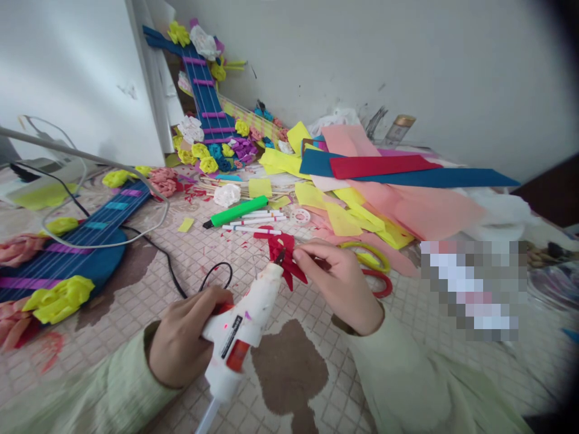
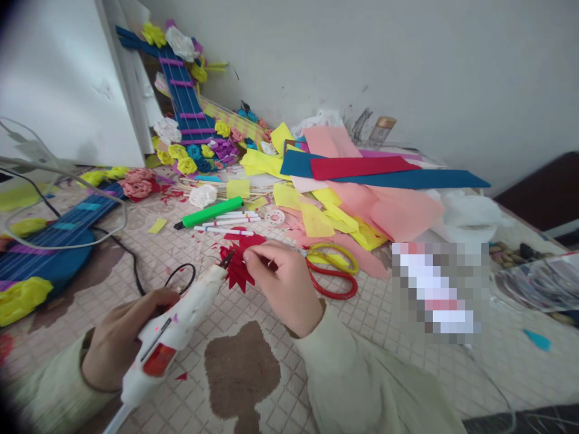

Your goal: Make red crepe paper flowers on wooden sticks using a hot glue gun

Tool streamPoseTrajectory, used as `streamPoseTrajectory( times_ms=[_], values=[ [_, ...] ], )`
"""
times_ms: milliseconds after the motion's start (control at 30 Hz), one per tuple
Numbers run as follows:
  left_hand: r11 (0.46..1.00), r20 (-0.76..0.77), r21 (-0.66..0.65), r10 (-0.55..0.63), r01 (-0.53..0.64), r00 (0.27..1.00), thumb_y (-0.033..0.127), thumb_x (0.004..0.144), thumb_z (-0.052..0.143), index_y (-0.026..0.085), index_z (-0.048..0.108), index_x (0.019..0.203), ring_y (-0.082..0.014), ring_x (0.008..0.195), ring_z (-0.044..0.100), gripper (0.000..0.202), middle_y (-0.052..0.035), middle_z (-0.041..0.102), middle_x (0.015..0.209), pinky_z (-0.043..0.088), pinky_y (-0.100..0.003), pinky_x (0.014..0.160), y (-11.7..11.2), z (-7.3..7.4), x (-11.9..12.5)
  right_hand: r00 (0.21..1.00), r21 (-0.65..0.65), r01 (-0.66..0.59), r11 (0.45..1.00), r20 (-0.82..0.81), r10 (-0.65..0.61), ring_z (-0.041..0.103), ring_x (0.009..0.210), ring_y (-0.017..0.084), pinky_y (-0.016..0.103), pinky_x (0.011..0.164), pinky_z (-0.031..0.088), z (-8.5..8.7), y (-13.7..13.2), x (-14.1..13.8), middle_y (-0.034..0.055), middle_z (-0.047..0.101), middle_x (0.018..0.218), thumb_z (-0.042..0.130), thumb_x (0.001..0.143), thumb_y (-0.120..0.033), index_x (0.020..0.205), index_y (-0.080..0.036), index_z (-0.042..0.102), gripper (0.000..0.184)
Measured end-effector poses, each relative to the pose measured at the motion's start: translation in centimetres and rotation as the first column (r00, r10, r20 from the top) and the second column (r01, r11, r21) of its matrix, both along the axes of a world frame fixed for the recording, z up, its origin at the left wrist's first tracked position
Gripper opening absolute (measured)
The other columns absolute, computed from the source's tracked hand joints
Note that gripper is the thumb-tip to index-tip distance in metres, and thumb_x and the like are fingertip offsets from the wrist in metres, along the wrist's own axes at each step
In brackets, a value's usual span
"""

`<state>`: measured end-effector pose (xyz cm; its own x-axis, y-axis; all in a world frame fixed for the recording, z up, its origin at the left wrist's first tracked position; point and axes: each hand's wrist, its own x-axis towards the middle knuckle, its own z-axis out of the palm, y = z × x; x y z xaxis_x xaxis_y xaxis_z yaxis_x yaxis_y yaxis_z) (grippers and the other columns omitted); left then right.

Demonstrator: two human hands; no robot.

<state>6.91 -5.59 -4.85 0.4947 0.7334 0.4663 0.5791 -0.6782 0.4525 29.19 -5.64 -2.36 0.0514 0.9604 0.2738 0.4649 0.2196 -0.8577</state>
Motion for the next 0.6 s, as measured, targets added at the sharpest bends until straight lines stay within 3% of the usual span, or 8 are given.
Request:
streamPoseTrajectory(
  times_ms=[400, 600],
  values=[
    [0.998, 0.001, -0.057, 0.035, -0.035, 0.999, 0.030, 0.079, 0.044, 0.021, 0.052, 0.074, -0.0143, 0.046, 0.055, 0.013, -0.0004, 0.059, 0.056, 0.042, -0.024, 0.046, -0.25, 0.23, 0.23, 1.000, 0.009, -0.007, 1.000, 0.001, 0.007, 0.049, 0.061, 0.012, 0.023, 0.056, 0.041, 0.04, 0.02, 0.05, -0.0003, 0.054, 0.063, 0.050, 0.083, -0.026, 0.066, -0.017, 0.062, 0.023],
    [0.999, -0.015, -0.037, -0.002, 0.001, 1.000, 0.023, 0.077, 0.043, 0.021, 0.051, 0.077, -0.0144, 0.047, 0.055, 0.009, -0.0004, 0.059, 0.059, 0.042, -0.024, 0.047, -0.19, -0.15, 0.02, 1.000, 0.007, -0.018, 1.000, 0.002, 0.018, 0.048, 0.060, 0.011, 0.023, 0.056, 0.039, 0.09, -0.01, 0.10, -0.0005, 0.052, 0.062, 0.050, 0.084, -0.027, 0.064, -0.017, 0.060, 0.025]
  ],
)
